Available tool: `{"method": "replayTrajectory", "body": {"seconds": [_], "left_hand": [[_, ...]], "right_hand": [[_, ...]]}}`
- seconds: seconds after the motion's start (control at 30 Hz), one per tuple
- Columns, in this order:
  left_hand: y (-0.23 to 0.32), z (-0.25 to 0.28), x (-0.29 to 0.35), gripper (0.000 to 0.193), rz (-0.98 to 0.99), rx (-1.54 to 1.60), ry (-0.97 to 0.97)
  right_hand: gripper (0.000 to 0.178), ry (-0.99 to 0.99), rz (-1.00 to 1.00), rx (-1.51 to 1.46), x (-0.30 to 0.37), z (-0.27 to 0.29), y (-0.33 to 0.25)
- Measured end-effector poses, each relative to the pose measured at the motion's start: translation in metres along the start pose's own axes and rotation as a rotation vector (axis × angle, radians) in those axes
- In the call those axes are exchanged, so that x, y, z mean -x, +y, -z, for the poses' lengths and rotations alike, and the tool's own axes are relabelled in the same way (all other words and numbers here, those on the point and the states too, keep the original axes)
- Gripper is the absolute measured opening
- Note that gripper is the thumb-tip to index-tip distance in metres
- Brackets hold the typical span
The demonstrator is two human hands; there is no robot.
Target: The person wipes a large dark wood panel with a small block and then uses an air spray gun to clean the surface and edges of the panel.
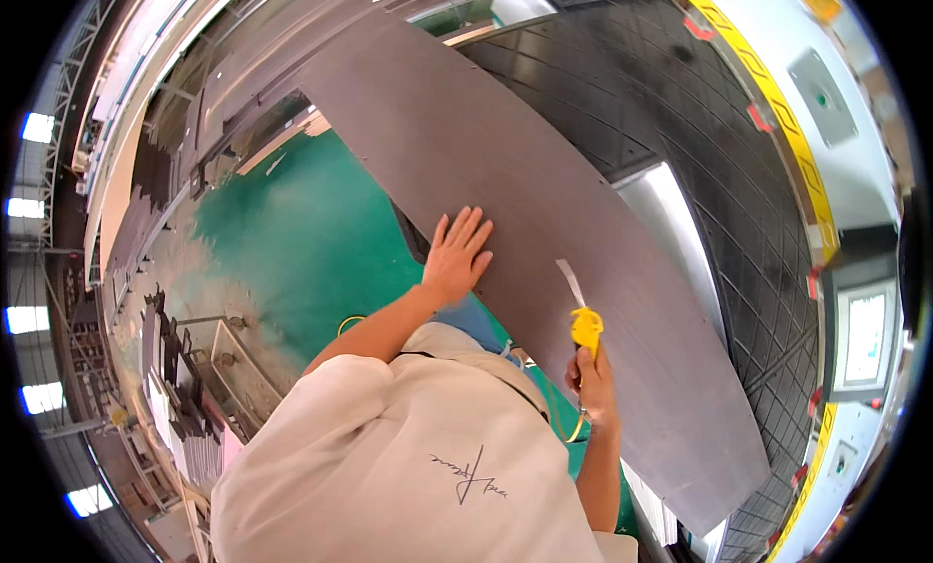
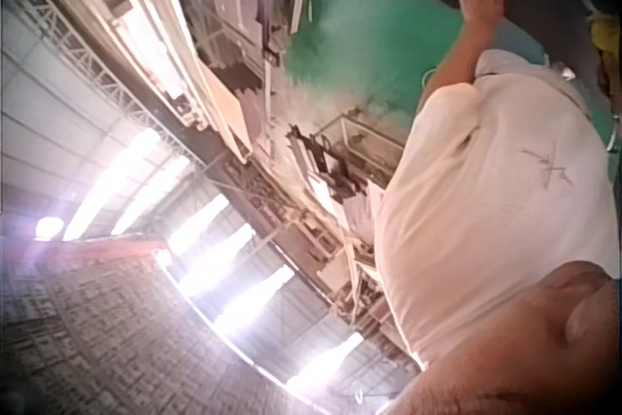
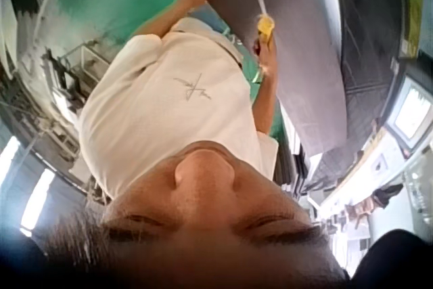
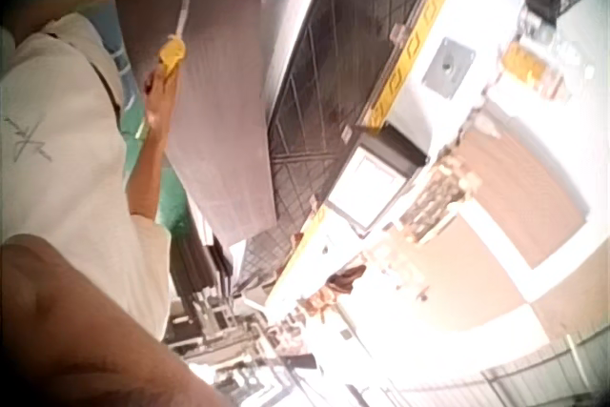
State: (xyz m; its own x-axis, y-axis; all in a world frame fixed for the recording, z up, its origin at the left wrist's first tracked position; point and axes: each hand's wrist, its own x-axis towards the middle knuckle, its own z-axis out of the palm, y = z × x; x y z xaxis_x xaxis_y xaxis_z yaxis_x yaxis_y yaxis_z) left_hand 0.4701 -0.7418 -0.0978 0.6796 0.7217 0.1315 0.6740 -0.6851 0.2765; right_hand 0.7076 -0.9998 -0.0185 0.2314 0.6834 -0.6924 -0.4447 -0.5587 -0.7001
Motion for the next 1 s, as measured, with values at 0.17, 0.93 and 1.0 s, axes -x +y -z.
{"method": "replayTrajectory", "body": {"seconds": [0.17, 0.93, 1.0], "left_hand": [[-0.206, 0.026, -0.064, 0.056, 0.226, -0.067, 0.127], [-0.657, 0.115, -0.21, 0.044, 0.674, 0.107, 0.456], [-0.628, 0.112, -0.224, 0.048, 0.593, -0.127, 0.296]], "right_hand": [[0.029, -0.264, -0.024, 0.236, -0.079, -0.119, -0.057], [0.052, -0.546, 0.236, 0.941, -0.441, -0.598, -0.293], [0.051, -0.357, 0.209, 0.867, -0.455, -0.582, -0.302]]}}
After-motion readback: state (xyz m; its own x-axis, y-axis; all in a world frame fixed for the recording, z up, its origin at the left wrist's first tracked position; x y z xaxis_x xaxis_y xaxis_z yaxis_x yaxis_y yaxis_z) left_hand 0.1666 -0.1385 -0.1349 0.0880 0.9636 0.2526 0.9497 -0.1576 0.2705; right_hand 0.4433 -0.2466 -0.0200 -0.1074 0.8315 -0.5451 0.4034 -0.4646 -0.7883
